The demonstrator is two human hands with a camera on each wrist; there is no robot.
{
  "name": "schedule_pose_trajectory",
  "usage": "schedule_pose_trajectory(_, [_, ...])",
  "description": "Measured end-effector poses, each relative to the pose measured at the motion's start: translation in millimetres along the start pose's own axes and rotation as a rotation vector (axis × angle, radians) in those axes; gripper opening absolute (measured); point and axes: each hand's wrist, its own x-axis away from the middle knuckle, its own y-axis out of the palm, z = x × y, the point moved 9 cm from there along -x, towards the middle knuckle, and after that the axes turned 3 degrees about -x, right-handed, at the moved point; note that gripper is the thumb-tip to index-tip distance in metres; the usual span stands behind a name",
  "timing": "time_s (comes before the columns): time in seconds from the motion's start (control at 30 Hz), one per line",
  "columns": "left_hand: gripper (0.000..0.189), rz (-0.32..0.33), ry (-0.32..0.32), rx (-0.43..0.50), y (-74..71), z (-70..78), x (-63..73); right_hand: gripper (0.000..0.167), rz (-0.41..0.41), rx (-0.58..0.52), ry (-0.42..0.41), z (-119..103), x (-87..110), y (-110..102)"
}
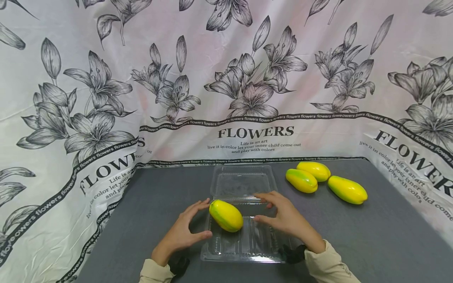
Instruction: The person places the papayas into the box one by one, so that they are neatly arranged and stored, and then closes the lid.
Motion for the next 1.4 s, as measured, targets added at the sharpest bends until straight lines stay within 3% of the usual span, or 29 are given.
schedule_pose_trajectory(0.3, [0.066, 0.025, -0.017, -0.018, -1.4, 0.7, -0.6, 0.055, 0.094, 0.1, 0.052, 20.5, 0.8, -19.3])
schedule_pose_trajectory(0.7, [0.042, 0.063, 0.015, 0.002, -3.8, 3.4, -0.7, 0.053, 0.063, 0.095, 0.093, 34.6, 1.5, -19.9])
schedule_pose_trajectory(1.2, [0.042, 0.044, 0.004, 0.009, -2.9, 2.6, -0.2, 0.054, -0.04, 0.023, 0.045, 37.0, -8.5, -14.5])
schedule_pose_trajectory(1.4, [0.041, 0.037, 0.015, 0.015, -1.2, 2.1, -0.4, 0.053, -0.029, -0.003, 0.022, 36.0, -9.5, -17.2])
